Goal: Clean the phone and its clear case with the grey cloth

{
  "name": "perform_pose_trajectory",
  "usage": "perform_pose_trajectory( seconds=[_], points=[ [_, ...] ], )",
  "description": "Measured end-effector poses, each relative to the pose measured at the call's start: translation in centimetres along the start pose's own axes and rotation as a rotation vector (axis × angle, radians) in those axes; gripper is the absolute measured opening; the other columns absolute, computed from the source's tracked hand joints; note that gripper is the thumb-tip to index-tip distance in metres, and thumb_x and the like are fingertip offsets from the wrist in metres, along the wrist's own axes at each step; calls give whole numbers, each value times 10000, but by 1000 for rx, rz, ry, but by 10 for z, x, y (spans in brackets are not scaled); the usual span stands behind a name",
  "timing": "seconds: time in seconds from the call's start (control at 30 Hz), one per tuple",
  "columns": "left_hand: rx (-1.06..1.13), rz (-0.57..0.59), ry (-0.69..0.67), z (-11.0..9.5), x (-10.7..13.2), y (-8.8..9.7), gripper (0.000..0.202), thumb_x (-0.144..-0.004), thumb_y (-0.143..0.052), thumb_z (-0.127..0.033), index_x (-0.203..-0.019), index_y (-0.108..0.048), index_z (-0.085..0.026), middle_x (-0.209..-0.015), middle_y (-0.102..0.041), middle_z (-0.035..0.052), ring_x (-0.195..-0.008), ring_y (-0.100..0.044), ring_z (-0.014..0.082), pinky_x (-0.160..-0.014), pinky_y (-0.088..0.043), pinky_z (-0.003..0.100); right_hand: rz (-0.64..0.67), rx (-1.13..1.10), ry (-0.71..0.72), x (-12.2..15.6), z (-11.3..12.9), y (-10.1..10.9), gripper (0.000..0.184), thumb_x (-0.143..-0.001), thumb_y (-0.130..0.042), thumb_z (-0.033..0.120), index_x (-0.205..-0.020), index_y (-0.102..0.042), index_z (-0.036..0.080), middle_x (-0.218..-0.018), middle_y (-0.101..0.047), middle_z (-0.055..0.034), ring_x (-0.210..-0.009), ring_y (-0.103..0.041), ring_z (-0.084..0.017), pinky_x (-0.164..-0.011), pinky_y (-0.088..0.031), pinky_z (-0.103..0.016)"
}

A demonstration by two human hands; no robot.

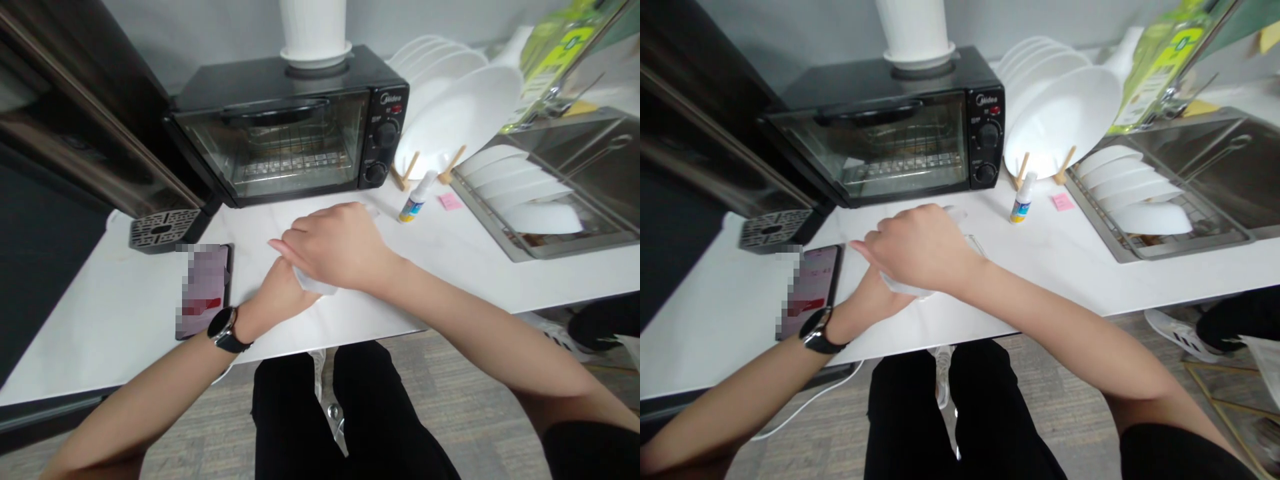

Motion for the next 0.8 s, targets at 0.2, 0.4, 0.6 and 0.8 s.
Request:
perform_pose_trajectory(
  seconds=[0.2, 0.4, 0.6, 0.8],
  points=[
    [-96, 77, -20, -14, -6, -4, 216, -1075, -537, -341, -1107, -682, -184, -822, -781, 19, -683, -739, 197, -627, -492, 280, -282, -247, -403, 49, -67, 17, 652, -1099, -379, 530, -709, -767, 180, -607, -685, -34, -557, -590, -145, -576, -291, -316],
    [-120, -33, -61, -22, -5, 12, 267, -1104, -505, -391, -1173, -699, -222, -980, -810, 14, -836, -756, 173, -722, -496, 273, -189, -626, -689, 105, -115, -30, 664, -1069, -405, 631, -808, -817, 181, -701, -766, -59, -609, -672, -182, -608, -426, -311],
    [35, 1, 6, -15, -9, 6, 148, -1032, -636, -332, -1063, -729, -221, -916, -778, -3, -794, -712, 152, -737, -492, 253, -29, -128, -508, 84, -87, -27, 526, -1113, -357, 402, -1004, -815, 169, -984, -820, -97, -850, -748, -232, -705, -404, -336],
    [27, 53, 113, 0, -12, -4, 219, -846, -712, -98, -644, -676, -173, -682, -688, 15, -614, -606, 155, -606, -427, 274, 109, -43, -202, 44, -18, -46, 434, -1118, -366, 317, -1069, -767, 158, -1006, -805, -82, -878, -718, -224, -753, -381, -356]
  ],
)
Point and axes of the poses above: each hand's wrist, its own x-axis away from the middle knuckle, its own y-axis out of the back of the hand, z = x × y, the point moved 7 cm from there along -x, towards the middle knuckle
